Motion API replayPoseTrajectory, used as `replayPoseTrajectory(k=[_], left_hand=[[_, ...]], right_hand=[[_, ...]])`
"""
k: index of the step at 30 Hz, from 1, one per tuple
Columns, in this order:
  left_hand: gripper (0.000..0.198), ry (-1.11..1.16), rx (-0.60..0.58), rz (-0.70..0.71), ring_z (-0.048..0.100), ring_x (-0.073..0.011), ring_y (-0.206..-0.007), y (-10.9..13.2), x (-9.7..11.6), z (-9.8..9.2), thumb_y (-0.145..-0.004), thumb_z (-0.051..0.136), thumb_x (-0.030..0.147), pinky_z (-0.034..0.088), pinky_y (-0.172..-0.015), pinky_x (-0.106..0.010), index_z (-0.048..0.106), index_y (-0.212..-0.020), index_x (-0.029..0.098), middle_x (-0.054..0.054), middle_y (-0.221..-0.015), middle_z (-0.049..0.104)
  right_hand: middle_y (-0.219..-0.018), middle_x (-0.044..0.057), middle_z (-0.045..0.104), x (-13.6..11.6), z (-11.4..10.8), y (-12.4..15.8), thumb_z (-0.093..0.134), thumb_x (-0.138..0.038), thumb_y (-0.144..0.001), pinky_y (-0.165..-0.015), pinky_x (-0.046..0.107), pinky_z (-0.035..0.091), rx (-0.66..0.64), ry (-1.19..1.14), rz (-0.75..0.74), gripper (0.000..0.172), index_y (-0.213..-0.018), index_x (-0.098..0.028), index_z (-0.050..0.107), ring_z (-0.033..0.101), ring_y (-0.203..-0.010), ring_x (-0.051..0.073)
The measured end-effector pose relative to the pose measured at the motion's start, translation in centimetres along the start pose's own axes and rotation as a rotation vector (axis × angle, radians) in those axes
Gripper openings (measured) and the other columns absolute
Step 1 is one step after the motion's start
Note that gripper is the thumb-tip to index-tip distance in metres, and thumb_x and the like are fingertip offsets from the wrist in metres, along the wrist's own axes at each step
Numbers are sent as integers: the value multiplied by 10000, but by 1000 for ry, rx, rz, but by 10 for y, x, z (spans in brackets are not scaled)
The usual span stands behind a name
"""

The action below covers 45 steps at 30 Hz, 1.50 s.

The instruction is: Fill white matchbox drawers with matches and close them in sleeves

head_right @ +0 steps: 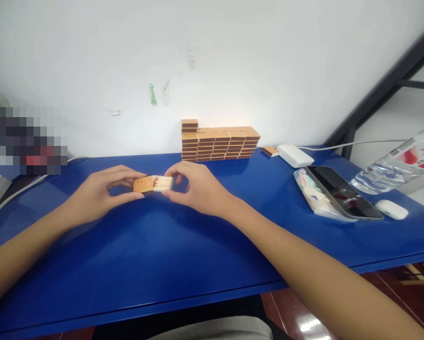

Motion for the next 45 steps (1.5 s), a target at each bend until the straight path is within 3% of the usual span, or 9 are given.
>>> replayPoseTrajectory(k=[7, 18, 23, 27, 31, 34, 37, 41, 45], left_hand=[[495, 33, -6, -26, 768, -230, -969, 1, -4, 2, -873, 815, 586, 680, -962, -424, 785, -1216, 230, -90, -1197, 762], [448, 144, 102, -61, 755, -197, -881, 4, 11, 6, -815, 890, 542, 694, -913, -381, 829, -1134, 233, -69, -1120, 771], [474, 143, 163, -98, 750, -193, -846, 7, 18, 6, -787, 904, 575, 700, -883, -371, 846, -1138, 262, -63, -1103, 783], [430, 123, 163, -86, 749, -188, -826, 8, 20, 8, -800, 894, 579, 700, -839, -348, 859, -1108, 281, -52, -1080, 791], [492, 156, 234, -123, 771, -199, -853, 9, 19, 8, -778, 911, 587, 702, -896, -376, 845, -1141, 263, -52, -1087, 789], [491, 169, 301, -138, 774, -200, -862, 9, 19, 8, -768, 926, 568, 696, -925, -389, 843, -1136, 254, -50, -1079, 786], [473, 165, 321, -130, 767, -195, -846, 9, 20, 8, -762, 937, 548, 695, -908, -386, 849, -1122, 254, -43, -1050, 787], [452, 126, 325, -103, 759, -187, -831, 11, 21, 7, -764, 940, 536, 688, -864, -359, 851, -1112, 262, -28, -1014, 793], [440, 84, 311, -44, 753, -172, -814, 10, 21, 7, -791, 931, 506, 673, -827, -320, 844, -1140, 254, -16, -972, 787]], right_hand=[[-1010, 38, 761, 3, -3, -1, 847, -292, -858, -709, 292, 561, -83, -47, 58, 294, -1121, -203, 751, 694, -828, 158], [-1020, 34, 810, 0, 10, 1, 845, -358, -899, -683, 292, 598, 2, -126, 135, 336, -1195, -216, 774, 724, -796, 155], [-1205, 69, 812, -3, 13, 3, 857, -395, -889, -704, 323, 641, 79, -227, 169, 396, -1242, -239, 766, 761, -831, 175], [-1227, 79, 814, -5, 19, 5, 852, -415, -894, -688, 344, 668, 26, -316, 220, 441, -1288, -246, 750, 779, -760, 176], [-1315, 119, 780, -9, 22, 5, 802, -441, -936, -650, 340, 673, 84, -339, 263, 508, -1381, -224, 687, 794, -772, 182], [-1165, 96, 815, -13, 23, 6, 752, -474, -969, -615, 329, 661, 140, -331, 283, 385, -1241, -202, 745, 776, -699, 170], [-1016, 56, 822, -19, 24, 7, 703, -432, -1003, -621, 323, 655, 103, -317, 249, 317, -1213, -208, 784, 767, -689, 169], [-978, 33, 809, -24, 23, 8, 677, -352, -1014, -650, 310, 644, 57, -289, 186, 279, -1236, -239, 803, 766, -754, 172], [-990, 51, 797, -19, 23, 7, 693, -394, -1007, -627, 291, 627, 69, -294, 237, 284, -1208, -210, 772, 751, -762, 166]])
Point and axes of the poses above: each hand's wrist, its own y-axis away from the middle knuckle, its own z-axis out of the palm, x = y × z, the point moved 2 cm from there along -y, towards the middle knuckle
